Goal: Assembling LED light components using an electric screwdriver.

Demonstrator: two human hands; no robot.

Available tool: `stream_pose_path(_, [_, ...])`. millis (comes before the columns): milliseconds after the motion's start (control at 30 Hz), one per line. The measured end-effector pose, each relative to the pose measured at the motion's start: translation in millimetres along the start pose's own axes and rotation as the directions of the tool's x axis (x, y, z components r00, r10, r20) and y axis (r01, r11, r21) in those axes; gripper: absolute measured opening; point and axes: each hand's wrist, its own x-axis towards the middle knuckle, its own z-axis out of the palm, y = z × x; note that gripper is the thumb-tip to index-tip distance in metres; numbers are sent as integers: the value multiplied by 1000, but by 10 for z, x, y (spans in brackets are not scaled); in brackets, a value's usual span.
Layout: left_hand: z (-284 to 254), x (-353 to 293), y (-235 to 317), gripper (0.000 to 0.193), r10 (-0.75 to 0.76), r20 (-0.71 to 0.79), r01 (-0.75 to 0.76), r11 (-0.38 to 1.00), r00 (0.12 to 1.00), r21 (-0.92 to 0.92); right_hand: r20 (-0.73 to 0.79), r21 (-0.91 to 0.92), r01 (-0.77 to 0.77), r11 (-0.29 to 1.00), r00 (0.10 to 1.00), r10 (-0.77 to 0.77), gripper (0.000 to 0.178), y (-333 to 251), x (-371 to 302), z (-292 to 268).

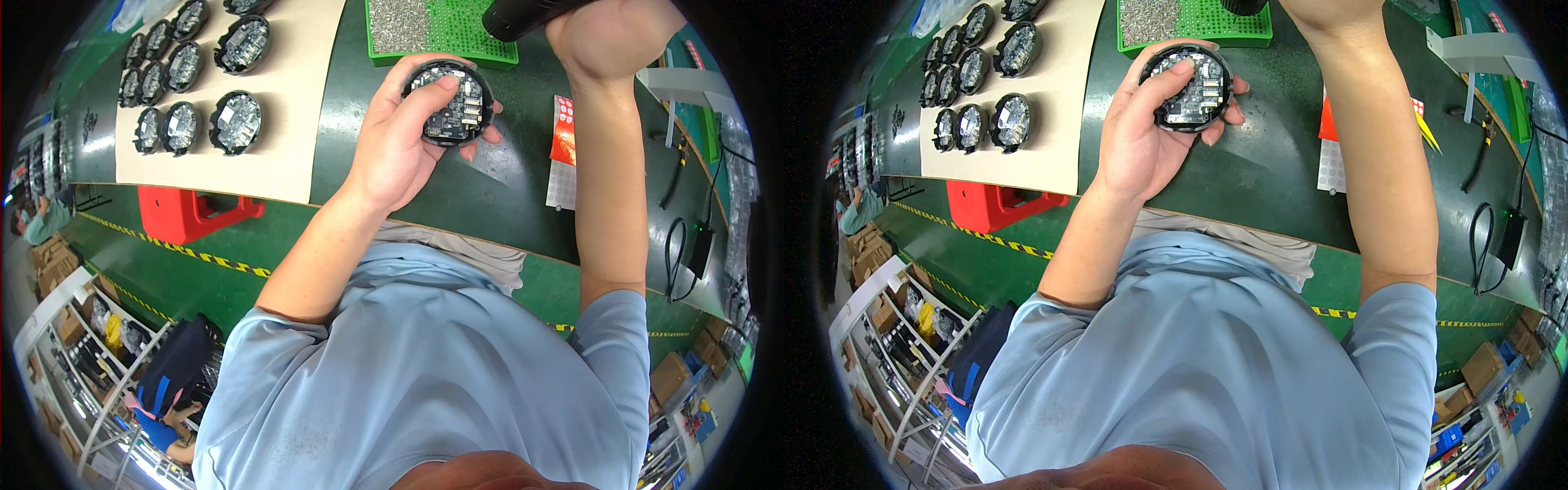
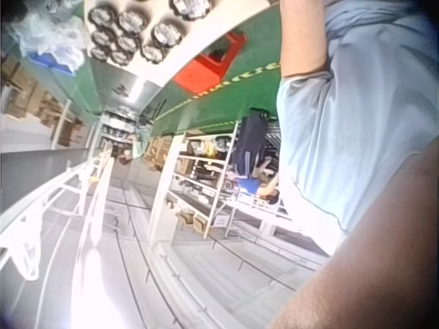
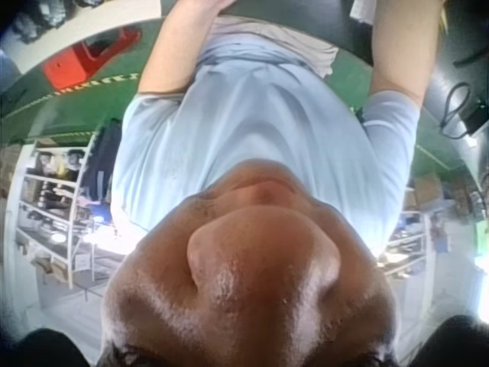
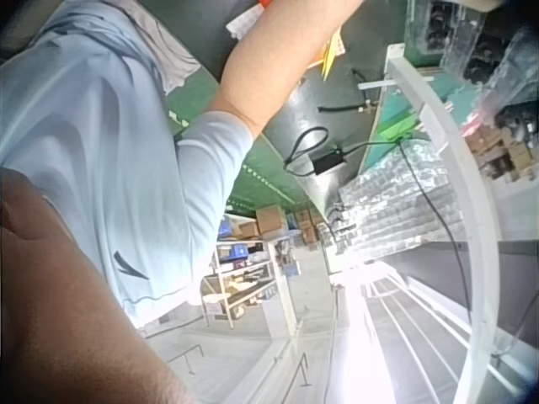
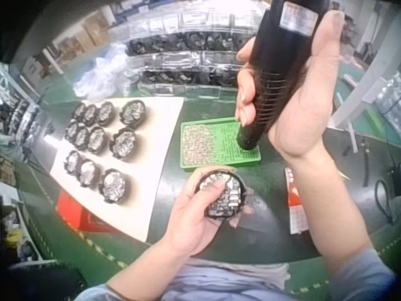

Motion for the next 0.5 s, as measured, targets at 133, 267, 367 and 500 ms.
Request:
stream_pose_path(133, [-5, -8, 2, 29, 0, -7, 0, 1000, 1000, 4, 2, -2, -26, 1000, 1000, 26, 81, 20, -12, -18])
stream_pose_path(267, [1, -9, 6, 29, 5, -4, -5, 1000, 1000, 3, 4, -3, -49, 999, 999, 49, 80, 25, -31, -35])
stream_pose_path(367, [5, -8, 8, 29, 0, -6, 0, 1000, 1000, 3, 3, -5, -66, 998, 998, 66, 79, 31, -39, -39])
stream_pose_path(500, [24, 16, -5, 29, -12, 13, 12, 1000, 1000, -3, -7, -20, -83, 996, 997, 83, 78, 10, -49, -72])
